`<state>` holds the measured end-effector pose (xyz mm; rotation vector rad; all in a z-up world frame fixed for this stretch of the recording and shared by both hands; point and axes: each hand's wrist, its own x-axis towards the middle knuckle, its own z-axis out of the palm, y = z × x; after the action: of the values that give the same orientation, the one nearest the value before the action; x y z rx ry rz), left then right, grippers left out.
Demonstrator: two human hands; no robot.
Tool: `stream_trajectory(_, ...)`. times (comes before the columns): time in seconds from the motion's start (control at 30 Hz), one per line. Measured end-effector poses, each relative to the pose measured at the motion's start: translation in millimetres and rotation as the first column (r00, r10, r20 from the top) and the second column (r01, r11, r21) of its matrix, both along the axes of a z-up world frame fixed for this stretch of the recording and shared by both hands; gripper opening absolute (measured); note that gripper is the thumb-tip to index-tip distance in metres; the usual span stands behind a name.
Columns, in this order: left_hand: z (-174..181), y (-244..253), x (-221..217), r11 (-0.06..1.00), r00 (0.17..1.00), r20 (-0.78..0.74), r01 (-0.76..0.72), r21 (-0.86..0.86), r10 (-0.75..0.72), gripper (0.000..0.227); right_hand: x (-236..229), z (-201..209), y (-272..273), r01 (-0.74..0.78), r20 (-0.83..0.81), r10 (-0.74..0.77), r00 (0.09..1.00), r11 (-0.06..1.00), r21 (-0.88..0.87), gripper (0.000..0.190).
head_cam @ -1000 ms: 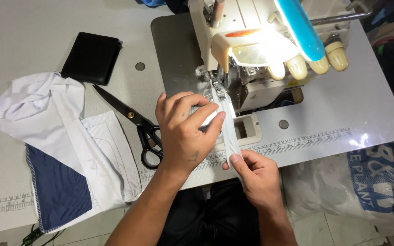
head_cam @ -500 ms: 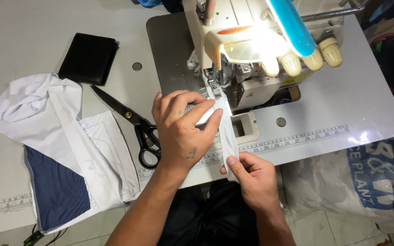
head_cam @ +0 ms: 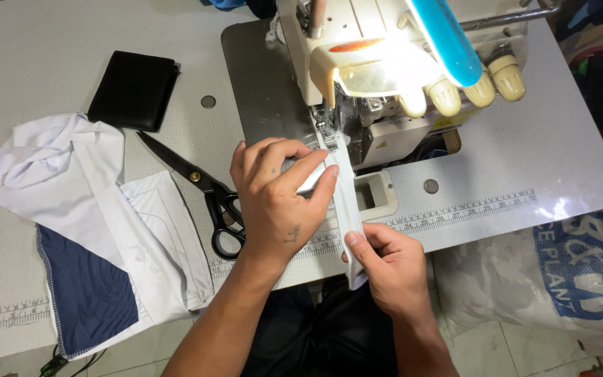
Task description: Using an overlock sewing machine to finish the edges of fabric strips, including trimming with scissors.
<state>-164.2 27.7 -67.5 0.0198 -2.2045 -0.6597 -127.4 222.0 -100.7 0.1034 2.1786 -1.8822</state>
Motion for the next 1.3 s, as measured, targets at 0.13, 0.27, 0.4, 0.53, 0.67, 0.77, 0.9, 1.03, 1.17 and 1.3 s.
stream_trajectory(0.13,1.2,-0.7,-0.8,1.0,1.0,-0.006,0.007,-0.002,-0.007,0.01,-2.5,-3.9,-1.6,-0.006,-0.078,0.004,0.997,1.0,-0.031,0.018)
stream_trajectory(0.27,-0.2,-0.2,-1.2,1.0,1.0,0.007,0.002,0.001,-0.002,0.013,-3.7,-4.9,-2.9,-0.006,-0.086,0.0,0.996,0.998,-0.064,0.021)
stream_trajectory(0.4,-0.6,-1.2,-1.2,1.0,1.0,0.0,0.008,-0.011,-0.008,0.014,-5.2,-1.5,-5.2,0.013,-0.082,-0.019,0.996,0.997,-0.082,0.022)
stream_trajectory(0.53,-0.5,-1.1,-1.3,1.0,1.0,0.012,0.012,-0.004,-0.012,0.015,-8.6,-4.4,-6.2,0.032,-0.08,-0.042,0.996,0.993,-0.114,0.024)
stream_trajectory(0.67,0.5,-0.9,-1.4,1.0,1.0,0.017,0.008,-0.012,-0.007,0.016,-19.2,-5.9,-9.1,-0.036,-0.024,0.033,0.999,0.99,-0.138,0.027)
stream_trajectory(0.77,-1.7,-0.2,-1.4,1.0,1.0,0.024,-0.002,-0.009,0.002,0.016,-31.4,-6.3,-10.5,-0.099,-0.065,0.092,0.994,0.989,-0.113,0.022)
stream_trajectory(0.9,0.0,-0.1,-1.0,1.0,1.0,0.014,0.008,-0.01,-0.008,0.014,-32.1,-8.2,-7.6,-0.129,-0.074,0.122,0.99,0.988,-0.088,0.011)
stream_trajectory(1.03,-0.3,0.1,-2.0,1.0,1.0,-0.002,0.001,-0.011,-0.001,0.014,-30.7,-12.3,-5.1,-0.174,-0.115,0.166,0.979,0.983,-0.058,0.024)
stream_trajectory(1.17,-1.0,0.8,-2.0,1.0,1.0,0.007,-0.004,-0.015,0.005,0.014,-27.8,-19.5,-4.2,-0.189,-0.121,0.178,0.977,0.978,-0.086,0.028)
stream_trajectory(1.3,-0.7,0.8,-1.9,1.0,1.0,0.01,-0.001,-0.008,0.001,0.014,-25.8,-15.3,-4.7,-0.179,-0.11,0.171,0.979,0.982,-0.066,0.026)
